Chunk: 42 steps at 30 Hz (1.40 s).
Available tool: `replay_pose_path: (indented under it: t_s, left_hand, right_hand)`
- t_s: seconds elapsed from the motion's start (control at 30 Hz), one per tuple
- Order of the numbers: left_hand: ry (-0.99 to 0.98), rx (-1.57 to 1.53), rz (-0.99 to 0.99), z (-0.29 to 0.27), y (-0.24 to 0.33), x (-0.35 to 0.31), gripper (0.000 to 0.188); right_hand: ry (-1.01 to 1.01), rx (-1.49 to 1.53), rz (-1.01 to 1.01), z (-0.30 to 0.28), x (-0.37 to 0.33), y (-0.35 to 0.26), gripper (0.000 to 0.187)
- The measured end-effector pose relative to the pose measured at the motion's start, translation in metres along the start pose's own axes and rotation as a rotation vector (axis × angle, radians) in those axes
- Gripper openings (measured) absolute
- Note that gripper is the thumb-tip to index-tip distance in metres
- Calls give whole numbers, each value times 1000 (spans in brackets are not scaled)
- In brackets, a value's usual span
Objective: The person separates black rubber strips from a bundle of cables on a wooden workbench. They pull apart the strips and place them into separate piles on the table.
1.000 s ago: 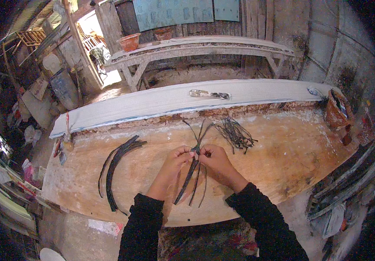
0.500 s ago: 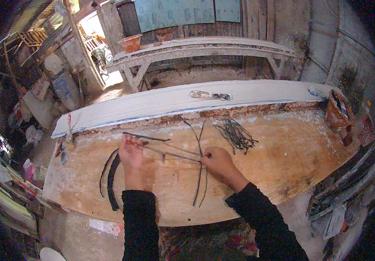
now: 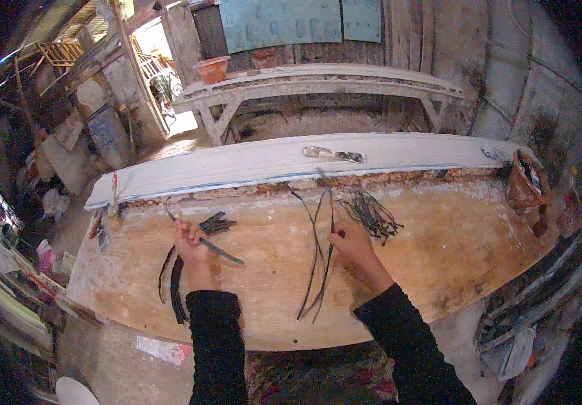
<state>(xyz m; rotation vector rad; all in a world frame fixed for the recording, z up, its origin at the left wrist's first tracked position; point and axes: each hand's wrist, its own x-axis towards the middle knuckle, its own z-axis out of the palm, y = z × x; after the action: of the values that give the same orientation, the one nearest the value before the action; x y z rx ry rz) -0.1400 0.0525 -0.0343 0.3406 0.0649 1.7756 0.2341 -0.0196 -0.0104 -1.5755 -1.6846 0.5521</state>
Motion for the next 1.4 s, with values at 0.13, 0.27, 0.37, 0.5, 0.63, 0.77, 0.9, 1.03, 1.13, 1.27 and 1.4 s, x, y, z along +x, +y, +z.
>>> replay_pose_path:
  t_s: [0.13,0.27,0.37,0.5,0.63,0.77,0.9,1.03,1.13,1.27,1.4]
  left_hand:
    - [73,342,-144,36,-35,-18,22]
    - [-163,631,-290,104,-79,-58,14]
    - [-330,818,-384,116,-87,-69,11]
    - [-446,1236,-509,118,-96,-78,11]
    - [-670,1563,-227,83,-97,-77,13]
    - [-678,1800,-71,88,-100,-78,12]
    - [-605,1884,112,90,-102,-79,12]
    - [-515,1936,242,83,-98,-72,11]
    - [-519,1948,325,76,-93,-67,11]
    - [-565,1967,471,72,-89,-59,10]
    - [-528,1964,497,68,-80,-54,11]
  right_hand:
    - [-132,30,58,-5,-15,-36,26]
    - [-163,78,67,6,-14,-18,25]
    - [-118,0,74,7,-11,-22,27]
    - [-40,959,320,11,4,-2,44]
    - [-378,1409,441,-11,4,-14,60]
    - [-531,1301,432,-16,-2,-21,57]
    - [-576,1081,231,-14,-5,-20,39]
    - [-473,1007,295,-11,-9,-30,29]
    - [-413,857,325,-13,-15,-42,22]
    - [-436,758,340,-9,-15,-28,16]
    - [-481,736,279,-20,-9,-26,17]
